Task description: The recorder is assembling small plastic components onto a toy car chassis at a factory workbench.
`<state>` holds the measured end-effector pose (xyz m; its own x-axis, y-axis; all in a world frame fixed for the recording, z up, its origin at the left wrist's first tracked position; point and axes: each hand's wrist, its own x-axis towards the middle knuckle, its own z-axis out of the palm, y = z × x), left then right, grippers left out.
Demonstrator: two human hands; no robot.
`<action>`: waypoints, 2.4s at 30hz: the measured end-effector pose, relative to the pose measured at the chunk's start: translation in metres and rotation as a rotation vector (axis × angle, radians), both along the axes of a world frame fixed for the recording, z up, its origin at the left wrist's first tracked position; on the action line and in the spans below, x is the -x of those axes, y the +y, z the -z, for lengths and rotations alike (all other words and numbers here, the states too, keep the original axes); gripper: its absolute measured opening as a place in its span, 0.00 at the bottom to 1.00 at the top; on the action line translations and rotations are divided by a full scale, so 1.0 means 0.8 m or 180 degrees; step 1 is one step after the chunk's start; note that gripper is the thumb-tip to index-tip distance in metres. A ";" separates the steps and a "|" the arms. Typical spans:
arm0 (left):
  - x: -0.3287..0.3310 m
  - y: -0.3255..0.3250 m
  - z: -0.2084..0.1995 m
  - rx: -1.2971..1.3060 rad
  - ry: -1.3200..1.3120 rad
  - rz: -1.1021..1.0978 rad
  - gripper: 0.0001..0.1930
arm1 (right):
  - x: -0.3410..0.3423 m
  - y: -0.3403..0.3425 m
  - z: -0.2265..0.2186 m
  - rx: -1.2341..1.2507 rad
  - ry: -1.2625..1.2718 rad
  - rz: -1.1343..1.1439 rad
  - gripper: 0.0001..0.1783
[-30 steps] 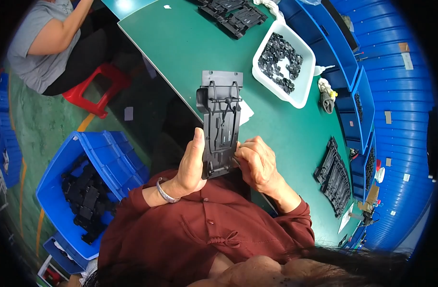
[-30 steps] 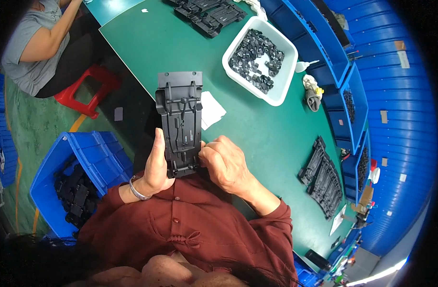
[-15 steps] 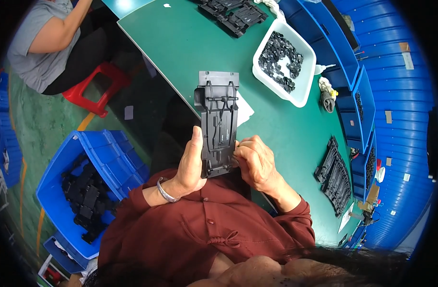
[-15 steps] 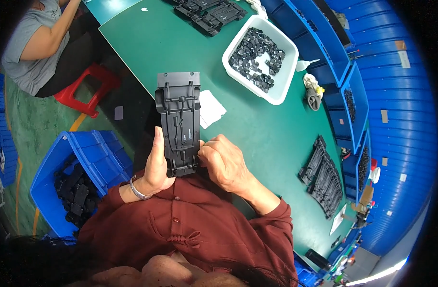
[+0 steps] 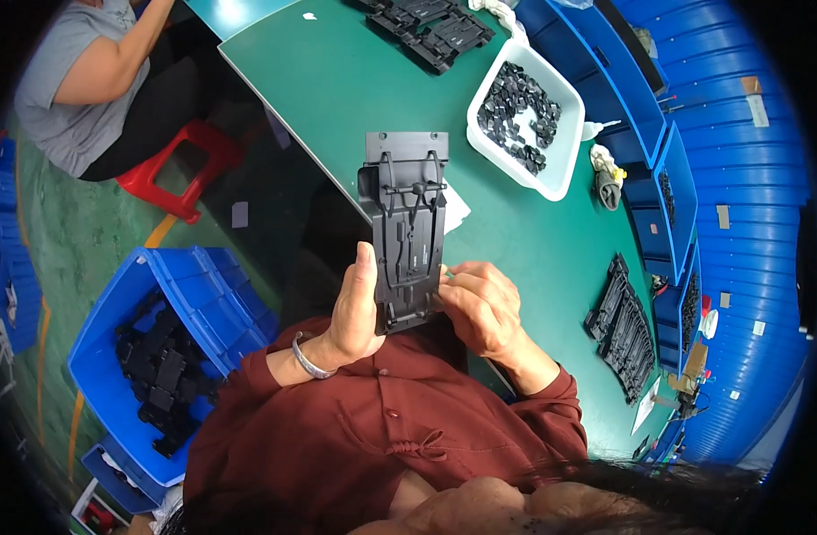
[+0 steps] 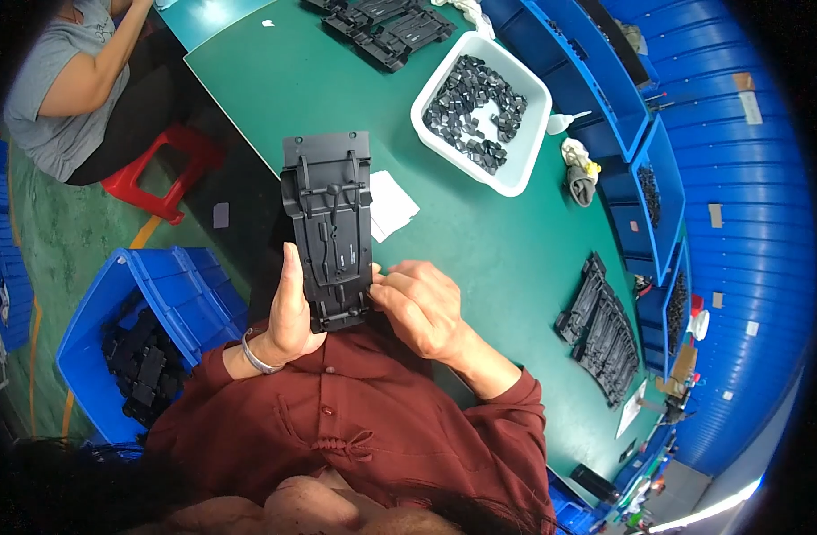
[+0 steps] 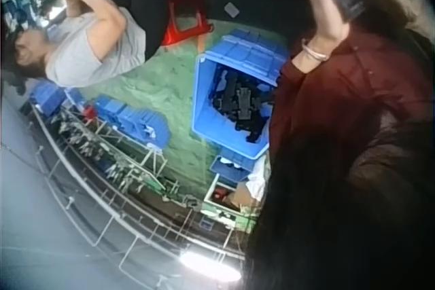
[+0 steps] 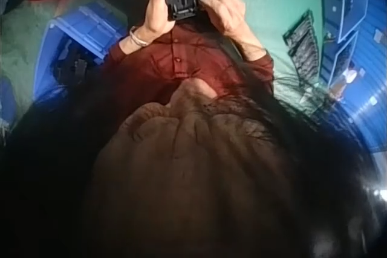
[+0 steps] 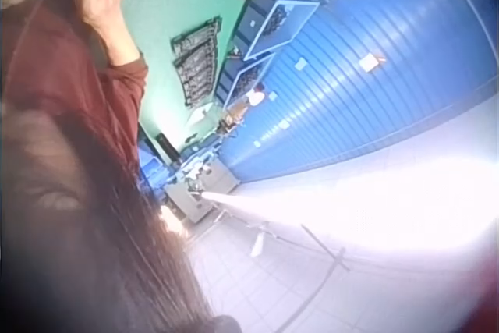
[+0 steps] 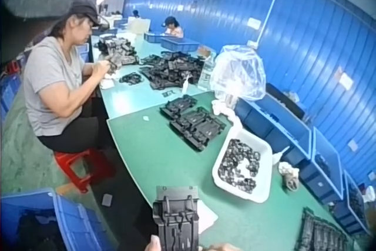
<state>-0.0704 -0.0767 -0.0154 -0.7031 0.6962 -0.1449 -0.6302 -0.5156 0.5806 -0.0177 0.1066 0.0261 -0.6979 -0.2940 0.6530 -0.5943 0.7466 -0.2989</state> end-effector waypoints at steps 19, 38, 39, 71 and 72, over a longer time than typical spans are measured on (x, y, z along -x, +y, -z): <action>0.003 0.002 -0.010 -0.0032 0.0488 0.0016 0.45 | -0.005 0.002 -0.015 -0.0116 0.0276 0.0007 0.15; 0.000 -0.002 -0.002 -0.0072 0.0444 0.0126 0.44 | -0.005 -0.002 -0.006 0.0003 0.0105 0.0054 0.17; 0.000 -0.002 -0.001 -0.0072 0.0445 0.0132 0.44 | -0.005 -0.003 -0.006 0.0010 0.0059 0.0053 0.18; 0.004 -0.002 -0.009 0.0003 0.0213 0.0061 0.39 | 0.001 -0.007 -0.001 0.0236 -0.0079 0.0093 0.16; 0.004 -0.002 -0.009 0.0036 0.0172 0.0051 0.39 | 0.001 -0.007 -0.001 0.0254 -0.0090 0.0076 0.16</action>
